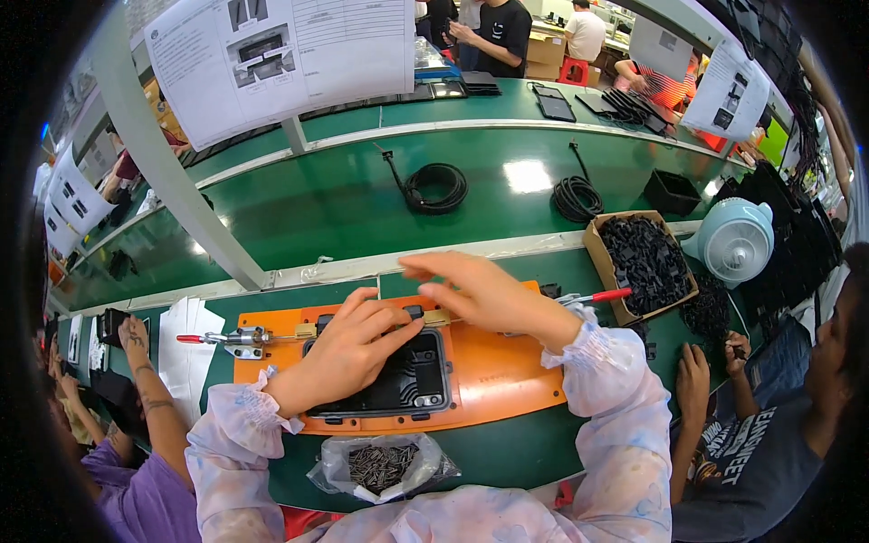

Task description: The person places a black plastic box into an orange fixture, inserts small black components into it, and then pushes the handles of the fixture inward. They then pull the handles back out, remove the box, and set it aside.

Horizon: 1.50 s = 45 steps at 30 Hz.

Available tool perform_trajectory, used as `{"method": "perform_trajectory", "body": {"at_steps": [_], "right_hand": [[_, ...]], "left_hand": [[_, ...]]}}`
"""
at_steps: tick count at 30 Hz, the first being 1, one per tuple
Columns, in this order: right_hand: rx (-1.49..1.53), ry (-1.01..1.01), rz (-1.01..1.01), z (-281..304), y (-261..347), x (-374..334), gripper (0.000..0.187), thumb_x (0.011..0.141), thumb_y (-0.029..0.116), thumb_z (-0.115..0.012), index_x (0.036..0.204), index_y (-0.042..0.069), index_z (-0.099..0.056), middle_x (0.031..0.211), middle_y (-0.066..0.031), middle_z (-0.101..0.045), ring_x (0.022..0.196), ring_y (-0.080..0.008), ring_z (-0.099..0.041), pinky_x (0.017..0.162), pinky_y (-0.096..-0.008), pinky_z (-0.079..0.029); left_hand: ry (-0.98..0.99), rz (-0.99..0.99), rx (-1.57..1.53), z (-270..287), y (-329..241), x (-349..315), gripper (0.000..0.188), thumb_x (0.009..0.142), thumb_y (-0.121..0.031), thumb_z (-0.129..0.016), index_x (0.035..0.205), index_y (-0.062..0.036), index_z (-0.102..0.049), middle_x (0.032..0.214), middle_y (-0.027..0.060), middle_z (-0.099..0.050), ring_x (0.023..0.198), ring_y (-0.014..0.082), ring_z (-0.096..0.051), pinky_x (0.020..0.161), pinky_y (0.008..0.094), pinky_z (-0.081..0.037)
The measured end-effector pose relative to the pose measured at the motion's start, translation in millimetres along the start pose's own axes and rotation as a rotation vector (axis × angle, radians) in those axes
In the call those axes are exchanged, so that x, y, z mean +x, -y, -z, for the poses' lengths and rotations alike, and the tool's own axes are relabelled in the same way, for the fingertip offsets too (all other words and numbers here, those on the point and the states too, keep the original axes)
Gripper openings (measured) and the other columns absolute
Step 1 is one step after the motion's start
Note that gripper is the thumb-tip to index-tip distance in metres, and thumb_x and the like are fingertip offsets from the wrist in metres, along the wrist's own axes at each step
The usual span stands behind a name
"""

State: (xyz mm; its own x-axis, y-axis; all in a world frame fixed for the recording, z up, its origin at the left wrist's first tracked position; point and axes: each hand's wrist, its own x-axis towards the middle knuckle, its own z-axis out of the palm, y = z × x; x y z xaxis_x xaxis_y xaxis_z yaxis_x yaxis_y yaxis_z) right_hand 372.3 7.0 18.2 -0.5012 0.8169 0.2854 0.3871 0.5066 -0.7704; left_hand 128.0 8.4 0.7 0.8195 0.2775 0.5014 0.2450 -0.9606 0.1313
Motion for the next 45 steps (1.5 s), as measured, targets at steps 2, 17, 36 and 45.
{"method": "perform_trajectory", "body": {"at_steps": [2,17,36,45], "right_hand": [[-0.135,-0.251,0.039,11,5,-15,0.039,0.096,0.013,-0.064,0.133,0.002,-0.058,0.115,-0.0139,-0.069,0.103,-0.0258,-0.067,0.085,-0.0351,-0.053],[-0.617,-1.066,-0.539,29,-45,-183,0.034,0.097,0.015,-0.065,0.125,-0.003,-0.06,0.104,-0.0128,-0.066,0.091,-0.0218,-0.066,0.08,-0.0324,-0.053],[0.816,-1.258,0.023,37,-33,-120,0.026,0.11,0.031,-0.038,0.112,0.008,-0.051,0.098,-0.0102,-0.061,0.084,-0.019,-0.061,0.081,-0.0343,-0.053],[-0.458,-0.379,-0.067,14,12,-63,0.011,0.092,0.01,-0.064,0.099,0.003,-0.059,0.083,-0.0115,-0.058,0.067,-0.027,-0.057,0.062,-0.0385,-0.048]], "left_hand": [[0.015,0.02,0.025,3,1,-2,0.043,0.075,0.0,-0.068,0.119,-0.0012,-0.068,0.107,0.0075,-0.063,0.105,0.0248,-0.061,0.107,0.0518,-0.037],[-0.052,0.136,-0.236,-2,18,-8,0.036,0.076,-0.001,-0.066,0.111,-0.0058,-0.07,0.108,0.005,-0.064,0.108,0.023,-0.06,0.109,0.0557,-0.035],[0.064,0.007,0.023,10,3,4,0.033,0.074,-0.007,-0.073,0.106,-0.0038,-0.069,0.098,0.0044,-0.063,0.104,0.0219,-0.061,0.112,0.0585,-0.032],[0.054,-0.028,0.034,6,4,1,0.034,0.076,-0.004,-0.065,0.109,0.0023,-0.066,0.097,0.0068,-0.06,0.105,0.0241,-0.06,0.114,0.0601,-0.03]]}}
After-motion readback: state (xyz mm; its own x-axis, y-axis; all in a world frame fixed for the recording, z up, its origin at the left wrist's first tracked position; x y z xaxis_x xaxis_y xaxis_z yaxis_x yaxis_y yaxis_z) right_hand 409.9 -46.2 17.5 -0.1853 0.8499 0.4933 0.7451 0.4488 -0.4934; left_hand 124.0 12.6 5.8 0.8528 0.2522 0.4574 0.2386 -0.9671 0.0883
